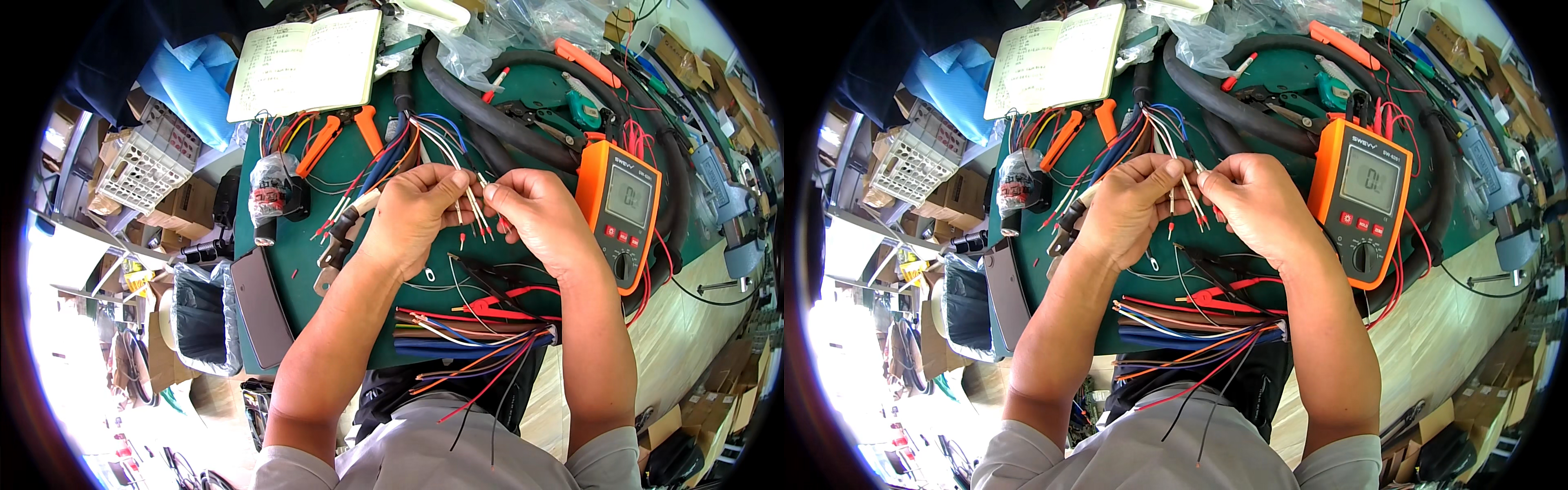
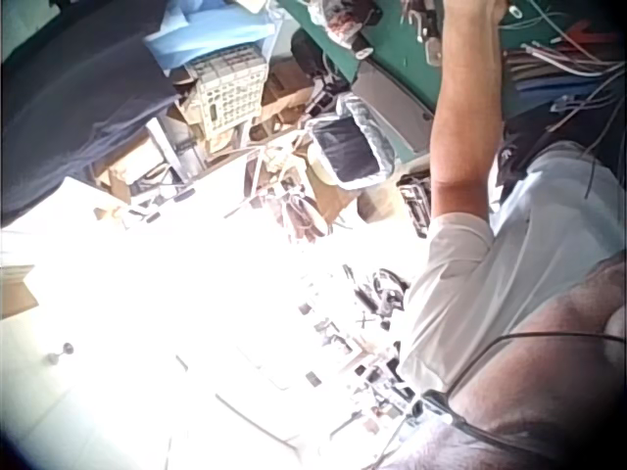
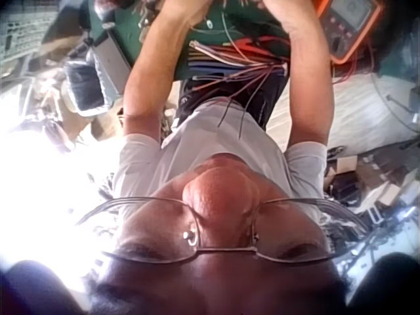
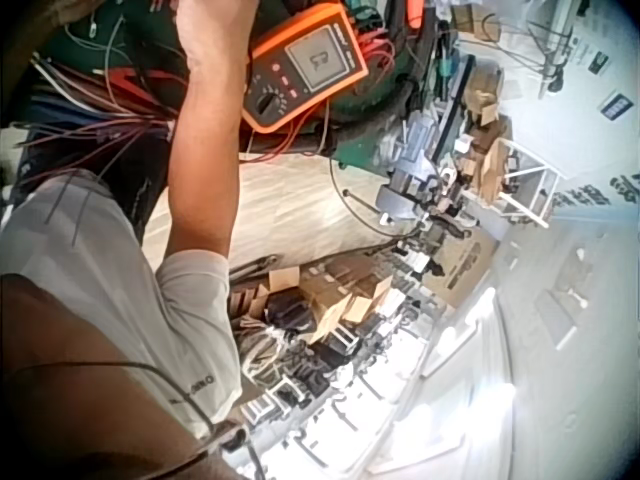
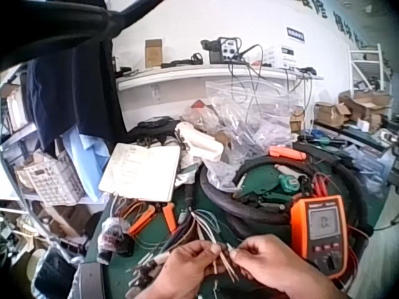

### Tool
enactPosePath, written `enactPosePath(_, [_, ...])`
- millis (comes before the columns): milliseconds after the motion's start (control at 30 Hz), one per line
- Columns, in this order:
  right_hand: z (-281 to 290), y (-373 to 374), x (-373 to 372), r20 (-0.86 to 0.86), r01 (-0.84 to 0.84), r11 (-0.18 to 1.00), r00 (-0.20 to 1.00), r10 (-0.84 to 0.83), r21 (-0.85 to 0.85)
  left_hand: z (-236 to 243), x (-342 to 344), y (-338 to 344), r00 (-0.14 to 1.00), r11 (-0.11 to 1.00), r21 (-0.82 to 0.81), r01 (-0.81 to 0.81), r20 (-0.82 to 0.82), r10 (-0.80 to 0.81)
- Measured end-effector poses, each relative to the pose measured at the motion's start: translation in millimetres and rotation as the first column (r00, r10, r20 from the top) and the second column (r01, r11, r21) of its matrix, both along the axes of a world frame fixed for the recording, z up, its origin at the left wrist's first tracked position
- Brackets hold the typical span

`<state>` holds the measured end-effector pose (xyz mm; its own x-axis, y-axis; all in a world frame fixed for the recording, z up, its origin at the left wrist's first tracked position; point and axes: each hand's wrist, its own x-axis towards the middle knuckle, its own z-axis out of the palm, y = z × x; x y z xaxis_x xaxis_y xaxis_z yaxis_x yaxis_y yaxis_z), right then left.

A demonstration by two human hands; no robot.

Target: The person sorts and organizes a large bundle of color-coded wires by hand on a workbench, checking them against notes in a notebook and eventually handling a small plastic bag.

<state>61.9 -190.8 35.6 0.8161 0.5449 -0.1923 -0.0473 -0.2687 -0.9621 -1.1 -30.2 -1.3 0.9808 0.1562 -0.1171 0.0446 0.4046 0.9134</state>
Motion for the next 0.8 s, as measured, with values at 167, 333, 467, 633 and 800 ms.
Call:
enactPosePath(167, [-0.7, 0.2, 0.2, 0.006, 0.000, 1.000, 1.000, 0.000, 0.008, -0.4, 0.5, -0.4, 1.000, 0.999, 0.033, -0.014, -0.019, 0.015])
enactPosePath(333, [-0.4, -0.1, 0.5, 0.008, -0.002, 1.000, 1.000, 0.002, -0.008, 1.7, 0.5, -2.7, 0.998, 0.998, 0.054, -0.044, -0.045, 0.046])
enactPosePath(467, [-0.9, -1.3, 2.4, -0.006, -0.008, 0.999, 1.000, 0.008, -0.037, 0.4, 0.5, -1.4, 0.999, 0.997, 0.072, -0.034, -0.030, 0.036])
enactPosePath(633, [0.0, 0.6, 0.2, 0.007, 0.022, 1.000, 1.000, -0.022, -0.009, -0.1, 0.9, -1.1, 1.000, 0.998, 0.060, -0.024, -0.013, 0.025])
enactPosePath(800, [-0.1, 1.0, 0.0, 0.012, 0.035, 0.999, 0.999, -0.035, -0.003, 0.4, 0.0, 0.5, 1.000, 0.998, 0.064, -0.010, 0.001, 0.010])
